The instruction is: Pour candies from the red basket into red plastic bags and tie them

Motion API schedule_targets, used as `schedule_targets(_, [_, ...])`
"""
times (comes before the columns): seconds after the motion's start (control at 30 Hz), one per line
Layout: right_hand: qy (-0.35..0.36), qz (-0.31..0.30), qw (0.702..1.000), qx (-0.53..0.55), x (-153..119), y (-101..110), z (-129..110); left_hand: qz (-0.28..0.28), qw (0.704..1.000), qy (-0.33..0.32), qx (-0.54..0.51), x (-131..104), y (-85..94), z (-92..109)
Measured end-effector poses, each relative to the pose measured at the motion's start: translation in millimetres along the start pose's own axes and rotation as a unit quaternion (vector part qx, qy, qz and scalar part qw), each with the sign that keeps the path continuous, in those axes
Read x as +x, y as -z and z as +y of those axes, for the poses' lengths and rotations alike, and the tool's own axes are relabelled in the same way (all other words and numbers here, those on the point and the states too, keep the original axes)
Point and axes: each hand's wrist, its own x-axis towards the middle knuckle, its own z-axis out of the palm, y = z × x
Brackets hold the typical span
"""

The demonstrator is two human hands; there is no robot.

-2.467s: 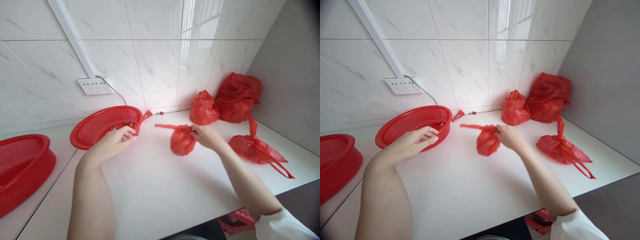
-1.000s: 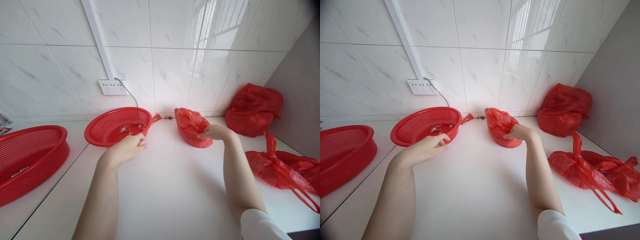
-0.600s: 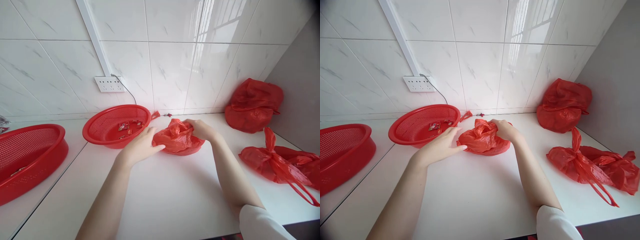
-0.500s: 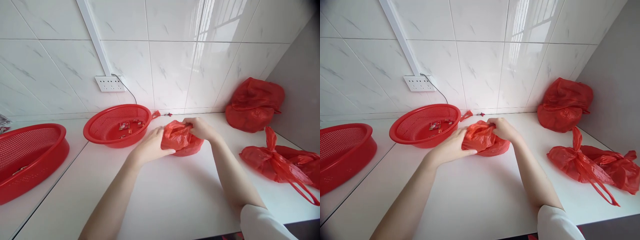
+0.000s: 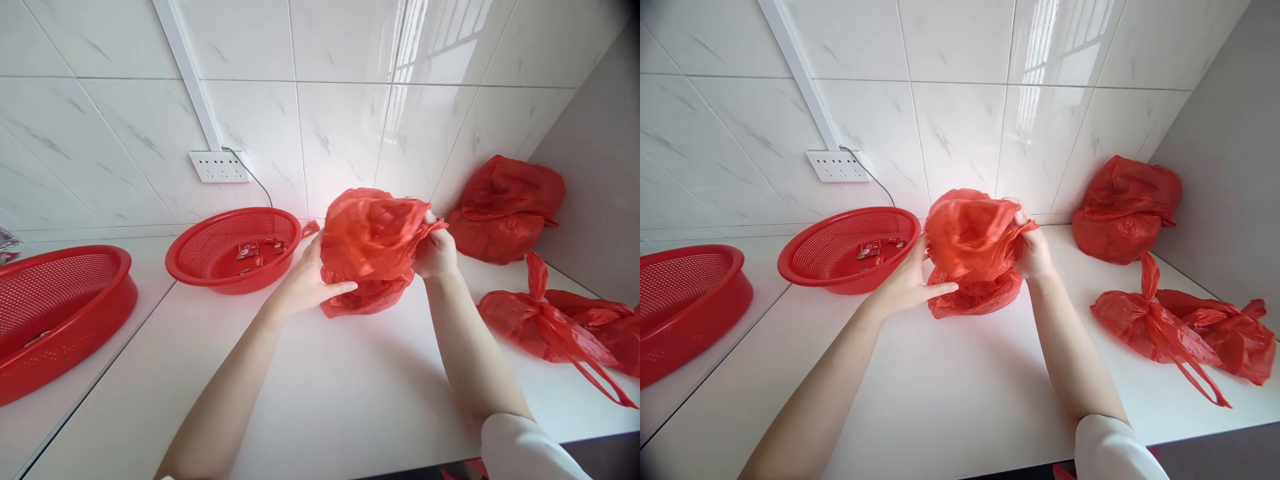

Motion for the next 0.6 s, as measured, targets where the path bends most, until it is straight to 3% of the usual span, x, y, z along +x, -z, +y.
schedule_targets(0.13, [0.037,-0.141,0.989,-0.011,-11,-2,-21,0.023,0.997,0.052,-0.053,2,-4.7,-3])
schedule_targets(0.3, [0.059,-0.319,0.944,-0.064,-15,28,-27,0.06,0.992,0.113,0.005,9,9.4,-14])
schedule_targets(0.37, [0.055,-0.281,0.952,-0.106,-20,39,-31,0.079,0.989,0.123,0.021,10,17.7,-16])
schedule_targets(0.47, [0.089,-0.087,0.991,-0.044,-29,40,-40,0.082,0.988,0.128,0.033,10,23.0,-17])
schedule_targets(0.5, [0.109,-0.064,0.992,-0.007,-31,36,-42,0.08,0.989,0.125,0.029,11,22.1,-17])
schedule_targets(0.6, [0.127,-0.146,0.981,0.004,-31,16,-43,0.064,0.993,0.1,-0.006,11,14.7,-17])
